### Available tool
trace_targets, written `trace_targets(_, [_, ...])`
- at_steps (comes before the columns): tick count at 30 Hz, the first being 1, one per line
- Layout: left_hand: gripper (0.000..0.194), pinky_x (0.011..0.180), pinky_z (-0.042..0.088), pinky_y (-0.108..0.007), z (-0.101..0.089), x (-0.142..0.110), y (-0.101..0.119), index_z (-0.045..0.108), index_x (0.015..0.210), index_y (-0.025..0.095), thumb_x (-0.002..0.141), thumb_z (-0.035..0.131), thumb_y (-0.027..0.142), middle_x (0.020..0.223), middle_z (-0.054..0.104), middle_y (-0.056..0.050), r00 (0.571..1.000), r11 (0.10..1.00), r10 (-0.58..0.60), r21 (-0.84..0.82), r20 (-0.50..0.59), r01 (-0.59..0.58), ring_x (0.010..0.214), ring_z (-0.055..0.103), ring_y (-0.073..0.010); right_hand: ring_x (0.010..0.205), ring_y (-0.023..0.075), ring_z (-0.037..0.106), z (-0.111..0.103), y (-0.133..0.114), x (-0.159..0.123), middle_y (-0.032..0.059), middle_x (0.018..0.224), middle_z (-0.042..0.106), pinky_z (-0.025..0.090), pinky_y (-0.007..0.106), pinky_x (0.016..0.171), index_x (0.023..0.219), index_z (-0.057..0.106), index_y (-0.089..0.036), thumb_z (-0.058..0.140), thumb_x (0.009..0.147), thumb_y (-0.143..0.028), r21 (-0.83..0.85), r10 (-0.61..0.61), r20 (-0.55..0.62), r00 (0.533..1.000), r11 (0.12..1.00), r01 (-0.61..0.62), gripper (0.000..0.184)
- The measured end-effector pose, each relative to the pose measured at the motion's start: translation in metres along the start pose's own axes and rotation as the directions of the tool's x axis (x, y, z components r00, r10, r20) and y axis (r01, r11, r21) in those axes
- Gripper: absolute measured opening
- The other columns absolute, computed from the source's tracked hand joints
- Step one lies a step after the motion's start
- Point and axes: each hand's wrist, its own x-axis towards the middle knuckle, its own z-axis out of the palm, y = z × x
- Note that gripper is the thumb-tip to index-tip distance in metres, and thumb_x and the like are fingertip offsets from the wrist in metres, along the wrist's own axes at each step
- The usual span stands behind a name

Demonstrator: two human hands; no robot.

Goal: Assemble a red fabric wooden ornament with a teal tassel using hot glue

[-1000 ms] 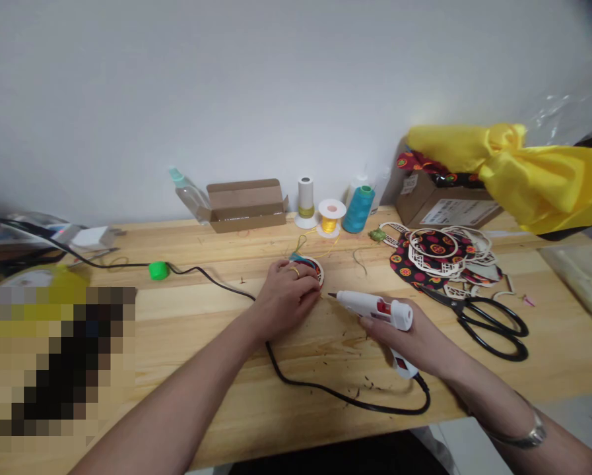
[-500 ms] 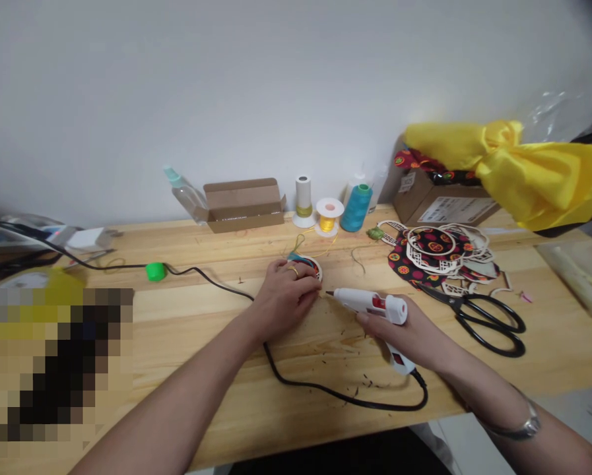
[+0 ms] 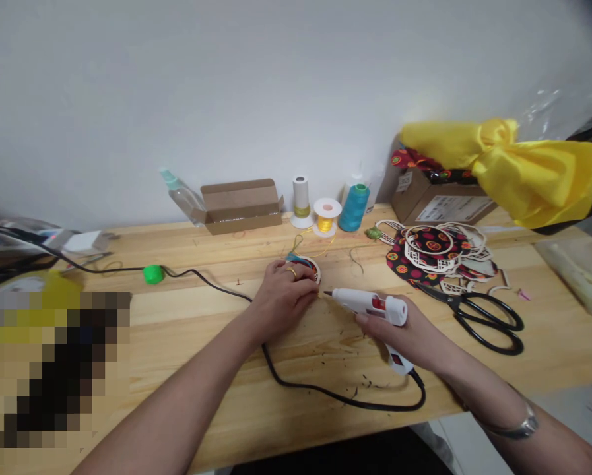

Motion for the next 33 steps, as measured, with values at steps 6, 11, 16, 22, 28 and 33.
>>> trace_targets(6, [0.02,0.094,0.028,-0.042,0.002,-0.001,-0.001,0.068,0.093,0.025,0.09,0.049,0.026,0.101,0.068,-0.003,1.0,1.0,0.01,0.015,-0.013,-0.01,0.094,0.057,-0.0183,0.033,0.0073,0.045,-0.001,0.001,0.0,-0.0091,0.047,0.04,0.038,0.018,0.03,0.067,0.044,-0.02,0.055,0.081,-0.038,-0.001,0.003,-0.024,1.0,1.0,-0.003,0.026])
trace_targets(11, [0.023,0.094,0.03,-0.042,0.001,-0.001,-0.003,0.064,0.106,0.025,0.086,0.053,0.026,0.109,0.066,-0.005,1.0,1.0,-0.011,0.013,-0.007,0.012,0.102,0.055,-0.0212,0.034,0.0068,0.045,-0.001,0.001,0.001,-0.0089,0.048,0.039,0.037,0.017,0.031,0.065,0.043,-0.02,0.056,0.081,-0.038,-0.001,-0.014,-0.039,0.999,1.0,0.013,0.027])
trace_targets(16, [0.037,0.098,0.03,-0.048,-0.004,-0.001,-0.006,0.061,0.115,0.026,0.078,0.062,0.029,0.128,0.054,-0.008,0.996,0.995,-0.084,0.044,-0.038,0.086,0.115,0.043,-0.0293,0.034,0.0072,0.044,-0.002,0.001,0.0,-0.0088,0.047,0.039,0.037,0.018,0.031,0.066,0.045,-0.019,0.056,0.08,-0.04,0.007,-0.008,-0.043,0.999,1.0,0.008,0.027])
trace_targets(22, [0.068,0.101,0.031,-0.049,-0.016,0.003,-0.013,0.046,0.132,0.025,0.07,0.069,0.036,0.14,0.044,-0.009,0.984,0.987,-0.157,-0.013,0.084,0.159,0.122,0.035,-0.0316,0.036,0.006,0.043,-0.003,0.0,0.0,-0.0084,0.048,0.039,0.036,0.016,0.033,0.066,0.047,-0.018,0.055,0.081,-0.038,0.015,-0.055,-0.044,0.998,0.998,0.055,0.026])
trace_targets(28, [0.078,0.104,0.03,-0.047,-0.039,0.018,-0.006,0.035,0.139,0.032,0.069,0.07,0.029,0.151,0.029,-0.001,0.946,0.987,-0.155,0.011,0.284,0.159,0.131,0.025,-0.0323,0.037,0.0067,0.04,-0.011,-0.008,-0.003,-0.0081,0.049,0.038,0.035,0.018,0.034,0.068,0.048,-0.018,0.054,0.08,-0.041,0.034,-0.026,-0.037,0.999,0.999,0.027,0.026])
trace_targets(33, [0.079,0.103,0.03,-0.05,-0.043,0.031,0.004,0.032,0.14,0.035,0.07,0.067,0.024,0.152,0.026,0.002,0.869,0.99,-0.135,0.103,0.475,0.098,0.134,0.021,-0.0364,0.049,0.0075,0.043,-0.021,-0.022,0.0,-0.0035,0.056,0.047,0.035,0.019,0.042,0.065,0.053,-0.016,0.057,0.077,-0.037,0.017,-0.142,-0.11,0.984,0.989,0.145,0.025])
